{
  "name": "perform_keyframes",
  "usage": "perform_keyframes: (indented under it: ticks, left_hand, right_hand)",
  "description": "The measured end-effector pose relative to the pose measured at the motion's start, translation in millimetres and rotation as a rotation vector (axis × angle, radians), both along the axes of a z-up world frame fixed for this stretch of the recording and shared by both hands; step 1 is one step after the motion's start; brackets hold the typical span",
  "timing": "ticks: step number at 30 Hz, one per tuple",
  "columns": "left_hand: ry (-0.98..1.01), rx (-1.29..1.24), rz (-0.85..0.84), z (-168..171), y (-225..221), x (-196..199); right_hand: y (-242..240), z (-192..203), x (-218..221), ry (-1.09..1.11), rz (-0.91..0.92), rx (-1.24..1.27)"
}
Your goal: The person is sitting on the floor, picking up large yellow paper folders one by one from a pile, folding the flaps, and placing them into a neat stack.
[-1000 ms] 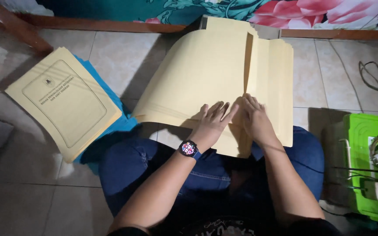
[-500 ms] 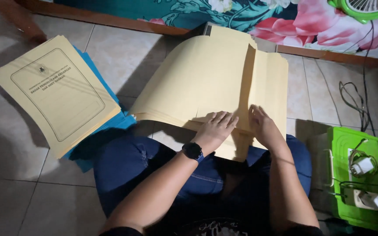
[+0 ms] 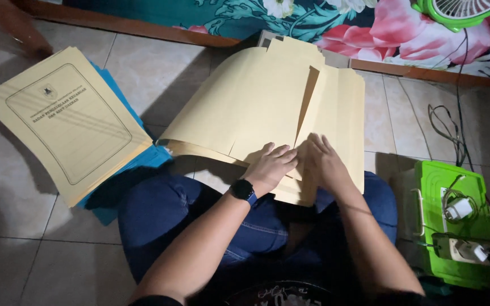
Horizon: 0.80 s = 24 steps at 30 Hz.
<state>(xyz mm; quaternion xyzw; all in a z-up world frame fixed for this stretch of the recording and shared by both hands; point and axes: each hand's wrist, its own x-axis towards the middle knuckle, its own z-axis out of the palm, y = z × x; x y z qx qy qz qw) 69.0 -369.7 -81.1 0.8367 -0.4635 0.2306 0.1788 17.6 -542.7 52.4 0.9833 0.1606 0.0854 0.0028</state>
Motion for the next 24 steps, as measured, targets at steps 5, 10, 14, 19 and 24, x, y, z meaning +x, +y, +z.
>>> perform_keyframes:
  ticks: [5,10,14,19,24]
  left_hand:
    - [0.341,-0.088,-0.020,14.7,1.3,-9.7]
    - [-0.002,0.160,0.054,13.5,5.8,-3.2]
    - [0.132,0.082,0.070,2.1,-5.2,-2.2]
    - [0.215,-0.024,0.102,-4.2,-15.6,5.5]
    - [0.215,-0.267,0.084,42.4,3.1,-6.4]
  right_hand:
    - [-48.5,-60.9,100.2,0.291,-0.209,0.089]
    - [-100.7,-97.2,218.2,0.319,-0.257,0.022]
    - [-124.9,-125.6,267.8,0.371,-0.385,-0.003]
    - [-118.7,-117.6,238.6,0.338,-0.332,0.097]
    - [-98.6,-46.3,118.6,0.189,-0.201,0.532]
